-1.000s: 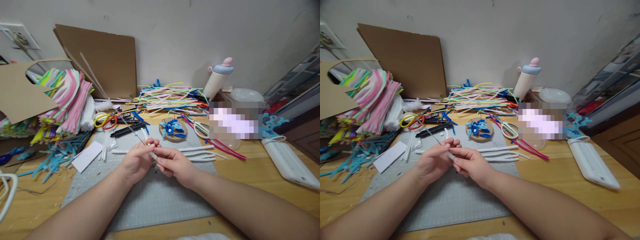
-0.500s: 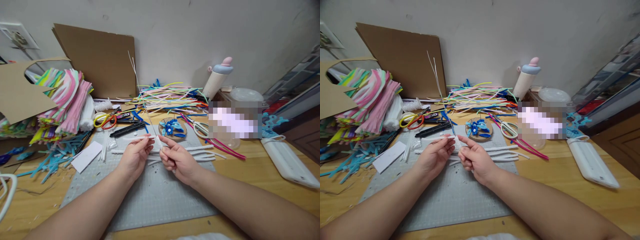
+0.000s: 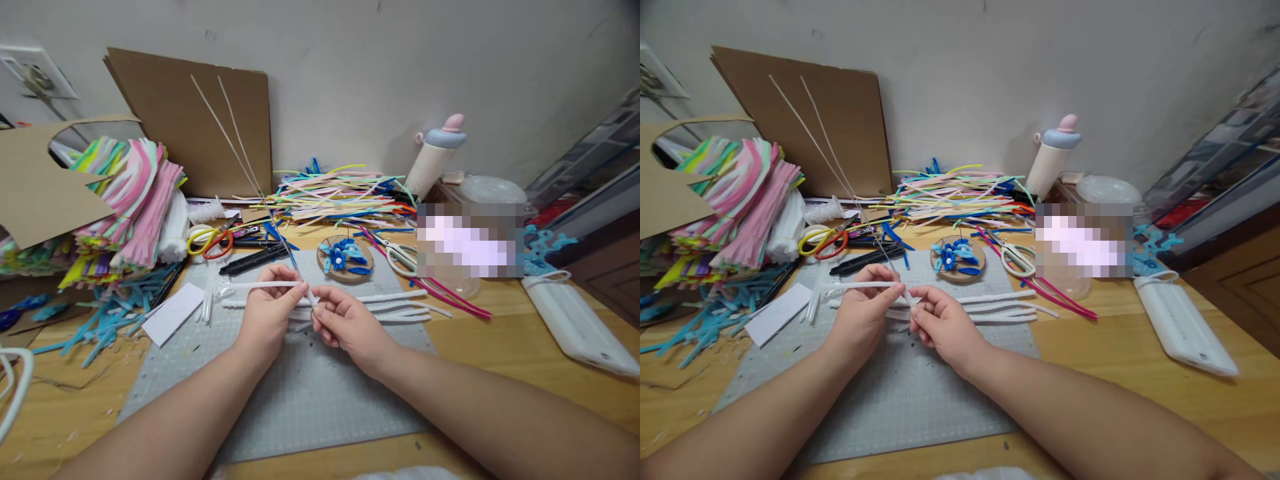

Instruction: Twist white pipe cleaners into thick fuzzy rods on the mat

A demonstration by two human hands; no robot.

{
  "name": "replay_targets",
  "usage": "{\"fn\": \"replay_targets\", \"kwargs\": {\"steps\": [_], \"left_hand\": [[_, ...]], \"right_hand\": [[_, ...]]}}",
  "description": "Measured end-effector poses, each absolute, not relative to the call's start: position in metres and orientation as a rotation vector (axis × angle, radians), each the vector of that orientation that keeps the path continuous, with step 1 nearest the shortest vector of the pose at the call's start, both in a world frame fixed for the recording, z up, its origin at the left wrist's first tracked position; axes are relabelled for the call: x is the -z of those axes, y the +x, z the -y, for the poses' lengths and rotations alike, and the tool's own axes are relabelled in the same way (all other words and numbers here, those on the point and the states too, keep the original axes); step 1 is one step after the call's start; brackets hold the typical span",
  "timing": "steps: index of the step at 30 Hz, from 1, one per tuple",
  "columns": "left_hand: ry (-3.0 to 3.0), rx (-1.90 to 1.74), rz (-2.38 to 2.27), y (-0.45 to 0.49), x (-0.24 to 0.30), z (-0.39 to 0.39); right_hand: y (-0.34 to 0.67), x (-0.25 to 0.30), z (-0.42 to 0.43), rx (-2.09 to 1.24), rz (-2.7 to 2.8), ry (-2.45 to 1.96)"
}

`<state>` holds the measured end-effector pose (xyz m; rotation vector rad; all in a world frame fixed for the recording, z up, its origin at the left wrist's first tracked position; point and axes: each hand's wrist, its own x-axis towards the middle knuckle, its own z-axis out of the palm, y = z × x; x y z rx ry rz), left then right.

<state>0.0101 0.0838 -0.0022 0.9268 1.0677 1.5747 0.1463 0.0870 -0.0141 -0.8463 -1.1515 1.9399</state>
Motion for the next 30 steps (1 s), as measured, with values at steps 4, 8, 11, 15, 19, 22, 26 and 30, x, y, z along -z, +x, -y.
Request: {"fn": "replay_targets", "kwargs": {"steps": [4, 8, 11, 15, 19, 22, 26, 30], "left_hand": [[0.901, -1.479, -1.001, 0.0091, 0.0002, -0.0834], [0.951, -1.401, -0.997, 0.0088, 0.0013, -0.0829], [0.953, -1.416, -1.004, 0.0097, 0.0027, -0.0829], [0.892, -1.457, -0.969, 0.0103, 0.0046, -0.0835], [0.915, -1.467, -0.978, 0.0089, 0.0064, -0.0845], [0.947, -1.504, -1.011, 0.0081, 0.007, -0.0849], [0.944, -1.48, -1.021, 0.0081, 0.0072, -0.0852], [0.935, -1.424, -0.95, 0.01, 0.007, -0.0849]], "right_hand": [[0.1458, 0.0134, -0.0849, -2.017, 1.09, -0.788], [0.1468, 0.0125, -0.0847, -2.074, 1.101, -0.717], [0.1472, 0.0109, -0.0853, -2.037, 1.102, -0.729], [0.1474, 0.009, -0.0875, -2.006, 0.99, -0.732], [0.1487, 0.0095, -0.0891, -2.016, 0.945, -0.686], [0.15, 0.0107, -0.0889, -2.021, 0.931, -0.678], [0.151, 0.0119, -0.0878, -2.043, 0.933, -0.698], [0.1503, 0.0119, -0.0876, -2.005, 1.018, -0.733]]}}
